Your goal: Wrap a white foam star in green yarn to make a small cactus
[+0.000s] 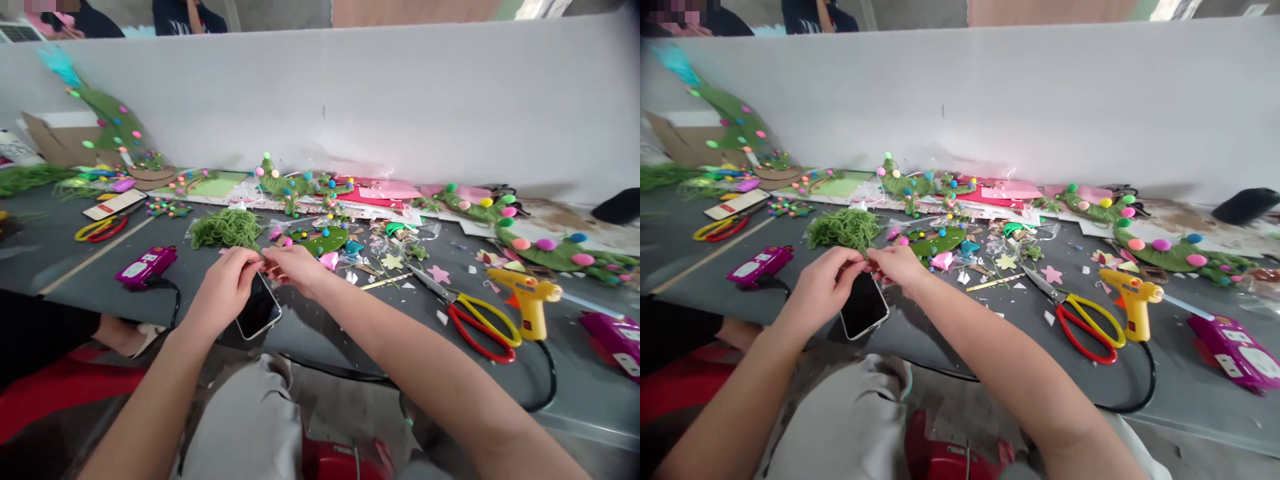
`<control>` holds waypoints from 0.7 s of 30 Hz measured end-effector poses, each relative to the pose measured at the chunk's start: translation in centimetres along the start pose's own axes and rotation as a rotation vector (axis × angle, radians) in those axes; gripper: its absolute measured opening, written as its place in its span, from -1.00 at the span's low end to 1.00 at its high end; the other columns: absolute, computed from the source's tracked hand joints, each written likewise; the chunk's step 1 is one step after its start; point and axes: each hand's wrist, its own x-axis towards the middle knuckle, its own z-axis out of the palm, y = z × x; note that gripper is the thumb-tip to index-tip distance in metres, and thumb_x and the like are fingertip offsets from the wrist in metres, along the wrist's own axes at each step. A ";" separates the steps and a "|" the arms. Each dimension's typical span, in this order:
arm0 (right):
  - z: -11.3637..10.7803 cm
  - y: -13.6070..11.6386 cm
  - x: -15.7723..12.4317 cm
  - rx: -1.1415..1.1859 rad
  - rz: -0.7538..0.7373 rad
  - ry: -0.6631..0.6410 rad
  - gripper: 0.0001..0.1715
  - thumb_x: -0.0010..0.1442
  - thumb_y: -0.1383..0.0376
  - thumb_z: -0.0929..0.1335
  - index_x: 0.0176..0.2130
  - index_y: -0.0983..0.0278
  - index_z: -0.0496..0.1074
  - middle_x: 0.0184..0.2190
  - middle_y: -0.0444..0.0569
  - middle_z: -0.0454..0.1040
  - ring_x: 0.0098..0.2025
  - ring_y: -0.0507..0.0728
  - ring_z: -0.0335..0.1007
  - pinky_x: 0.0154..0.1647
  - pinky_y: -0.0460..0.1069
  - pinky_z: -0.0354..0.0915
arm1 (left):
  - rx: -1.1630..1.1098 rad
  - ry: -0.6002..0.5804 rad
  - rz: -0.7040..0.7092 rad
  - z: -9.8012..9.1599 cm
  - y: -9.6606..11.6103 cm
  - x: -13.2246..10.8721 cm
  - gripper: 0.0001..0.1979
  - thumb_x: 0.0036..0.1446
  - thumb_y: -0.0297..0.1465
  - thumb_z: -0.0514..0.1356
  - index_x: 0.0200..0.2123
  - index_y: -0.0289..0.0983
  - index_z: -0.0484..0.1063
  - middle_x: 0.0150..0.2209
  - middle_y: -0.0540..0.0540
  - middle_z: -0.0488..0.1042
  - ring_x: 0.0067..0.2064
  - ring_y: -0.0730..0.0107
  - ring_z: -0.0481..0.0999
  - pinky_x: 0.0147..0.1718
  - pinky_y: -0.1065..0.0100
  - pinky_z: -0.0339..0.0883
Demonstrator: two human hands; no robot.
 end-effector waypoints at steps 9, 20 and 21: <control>-0.7 0.7 -0.1 0.078 -0.178 0.036 -0.75 0.25 0.15 0.39 -0.38 0.26 0.44 -0.35 -0.06 0.50 -0.39 -0.02 0.33 -0.37 -0.06 0.25 | -0.786 -0.055 -0.523 1.3 -2.5 0.3 -0.67 0.29 -0.08 0.21 -0.14 -0.22 0.33 -0.19 -0.13 0.57 -0.29 0.30 0.56 -0.37 0.35 0.38; -6.1 2.2 -9.7 -0.016 -0.257 0.019 -0.67 0.21 0.06 0.47 -0.36 0.27 0.49 -0.21 -0.03 0.50 -0.19 0.07 0.37 -0.20 -0.04 0.29 | -0.960 0.122 -0.795 2.9 -9.9 11.8 -0.63 0.34 -0.25 0.24 0.13 -0.30 0.42 0.09 -0.21 0.48 0.00 0.17 0.55 -0.05 0.06 0.52; -7.1 2.1 -10.6 0.055 -0.259 0.050 -0.71 0.22 0.09 0.46 -0.35 0.26 0.50 -0.12 -0.01 0.52 -0.12 0.09 0.39 -0.16 -0.03 0.31 | -0.928 0.128 -0.792 2.7 -10.7 12.0 -0.60 0.34 -0.25 0.24 0.16 -0.29 0.40 0.12 -0.22 0.46 0.04 0.14 0.54 -0.01 0.02 0.50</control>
